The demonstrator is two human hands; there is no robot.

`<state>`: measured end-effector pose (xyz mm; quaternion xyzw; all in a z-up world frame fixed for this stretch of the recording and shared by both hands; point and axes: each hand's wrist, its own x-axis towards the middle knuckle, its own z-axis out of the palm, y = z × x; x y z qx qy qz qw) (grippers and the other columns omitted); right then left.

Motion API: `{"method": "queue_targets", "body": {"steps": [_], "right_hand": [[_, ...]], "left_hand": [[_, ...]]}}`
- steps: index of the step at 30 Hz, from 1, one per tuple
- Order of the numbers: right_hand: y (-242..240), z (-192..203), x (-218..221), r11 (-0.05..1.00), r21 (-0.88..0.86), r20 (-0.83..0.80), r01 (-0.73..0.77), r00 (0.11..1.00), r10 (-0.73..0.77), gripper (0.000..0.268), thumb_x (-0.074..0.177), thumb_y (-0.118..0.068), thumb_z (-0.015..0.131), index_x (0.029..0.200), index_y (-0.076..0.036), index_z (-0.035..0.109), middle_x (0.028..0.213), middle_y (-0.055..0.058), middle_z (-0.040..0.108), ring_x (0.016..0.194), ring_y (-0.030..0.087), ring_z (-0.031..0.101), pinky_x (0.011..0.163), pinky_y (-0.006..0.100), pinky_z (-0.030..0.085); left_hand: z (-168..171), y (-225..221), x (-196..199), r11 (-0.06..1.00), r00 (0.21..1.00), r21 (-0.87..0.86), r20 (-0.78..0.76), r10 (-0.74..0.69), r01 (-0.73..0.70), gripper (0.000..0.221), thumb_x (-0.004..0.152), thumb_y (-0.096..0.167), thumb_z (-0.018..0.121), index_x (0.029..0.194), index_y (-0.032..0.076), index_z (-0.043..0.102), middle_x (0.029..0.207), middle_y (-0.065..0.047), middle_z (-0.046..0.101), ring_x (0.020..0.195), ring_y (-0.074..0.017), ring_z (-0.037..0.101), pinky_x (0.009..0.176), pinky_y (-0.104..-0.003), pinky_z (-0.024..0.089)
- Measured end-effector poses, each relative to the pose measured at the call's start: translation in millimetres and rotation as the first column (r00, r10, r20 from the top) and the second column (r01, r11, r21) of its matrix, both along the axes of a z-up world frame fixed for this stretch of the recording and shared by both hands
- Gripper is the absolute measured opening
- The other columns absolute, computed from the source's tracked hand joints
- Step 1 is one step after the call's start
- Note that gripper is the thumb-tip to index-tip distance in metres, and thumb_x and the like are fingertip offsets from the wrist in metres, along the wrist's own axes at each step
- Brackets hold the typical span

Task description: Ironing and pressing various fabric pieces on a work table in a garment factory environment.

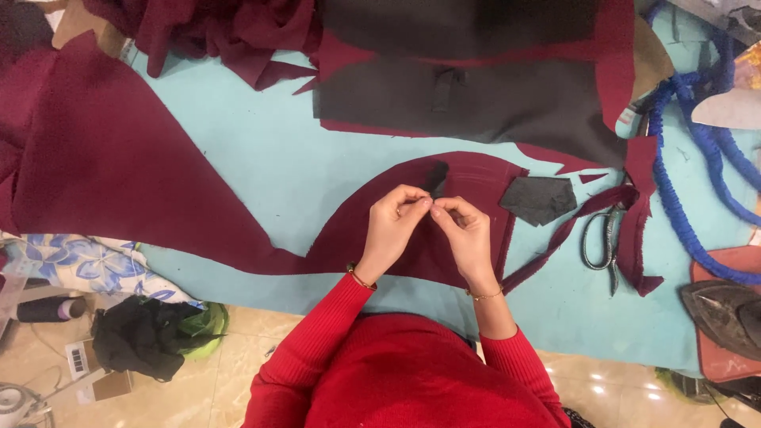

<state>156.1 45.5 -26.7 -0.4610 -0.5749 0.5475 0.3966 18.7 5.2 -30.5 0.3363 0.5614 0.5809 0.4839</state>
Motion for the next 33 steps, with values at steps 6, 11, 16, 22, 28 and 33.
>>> {"method": "queue_targets", "body": {"steps": [6,11,16,22,28,33], "right_hand": [[12.7,-41.5,31.9,0.98,-0.143,-0.109,0.135,0.982,-0.151,0.012,0.094,-0.004,0.071,0.106,-0.004,0.074,0.09,-0.003,0.068,0.085,0.002,0.061,0.082,0.019,0.054],[22.0,-78.0,84.4,0.945,-0.23,-0.176,0.234,0.945,-0.277,0.007,0.099,-0.006,0.07,0.105,-0.005,0.07,0.089,0.008,0.072,0.084,0.014,0.072,0.083,0.025,0.058],[16.5,-74.2,101.5,0.936,-0.199,-0.071,0.289,0.949,-0.308,0.007,0.1,-0.009,0.071,0.105,-0.004,0.069,0.089,0.011,0.073,0.086,0.018,0.074,0.082,0.027,0.058],[10.6,-76.9,120.0,0.944,-0.006,0.295,0.33,0.903,-0.314,0.004,0.102,-0.009,0.071,0.103,-0.005,0.072,0.086,0.01,0.072,0.078,0.015,0.066,0.076,0.03,0.053],[-3.5,-65.5,121.9,0.94,0.079,0.529,0.332,0.785,-0.322,0.005,0.099,-0.011,0.072,0.1,-0.008,0.076,0.082,0.009,0.071,0.076,0.018,0.064,0.073,0.035,0.052],[-16.0,-41.5,117.2,0.955,0.032,0.623,0.295,0.741,-0.25,0.008,0.101,-0.013,0.07,0.099,-0.009,0.077,0.08,0.008,0.071,0.076,0.019,0.065,0.074,0.039,0.054]], "left_hand": [[-12.2,-0.8,-17.1,0.984,0.979,-0.034,0.096,0.177,-0.175,0.01,0.1,0.015,0.068,0.106,0.009,0.071,0.107,-0.008,0.078,0.088,-0.0094,0.071,0.076,-0.023,0.059],[-53.6,-24.8,-44.4,0.934,0.936,-0.191,0.127,0.327,-0.3,0.013,0.104,0.015,0.062,0.111,0.005,0.067,0.107,-0.011,0.075,0.089,-0.0151,0.072,0.082,-0.032,0.063],[-95.8,-39.7,-47.3,0.913,0.897,-0.239,0.22,0.383,-0.331,0.011,0.106,0.012,0.057,0.113,0.005,0.062,0.103,-0.014,0.072,0.091,-0.0215,0.075,0.088,-0.038,0.064],[-110.1,-59.5,-51.1,0.887,0.877,-0.287,0.217,0.429,-0.362,0.011,0.107,0.015,0.055,0.112,0.006,0.055,0.104,-0.014,0.07,0.095,-0.0258,0.076,0.093,-0.043,0.063],[-71.8,-75.6,-48.3,0.86,0.887,-0.358,0.148,0.437,-0.363,0.013,0.106,0.015,0.055,0.114,0.005,0.053,0.1,-0.013,0.063,0.092,-0.0247,0.075,0.094,-0.043,0.065],[-53.6,-81.7,-53.8,0.886,0.926,-0.349,0.107,0.362,-0.306,0.02,0.105,0.013,0.055,0.122,0.007,0.045,0.12,-0.021,0.066,0.104,-0.029,0.074,0.097,-0.043,0.062]]}}
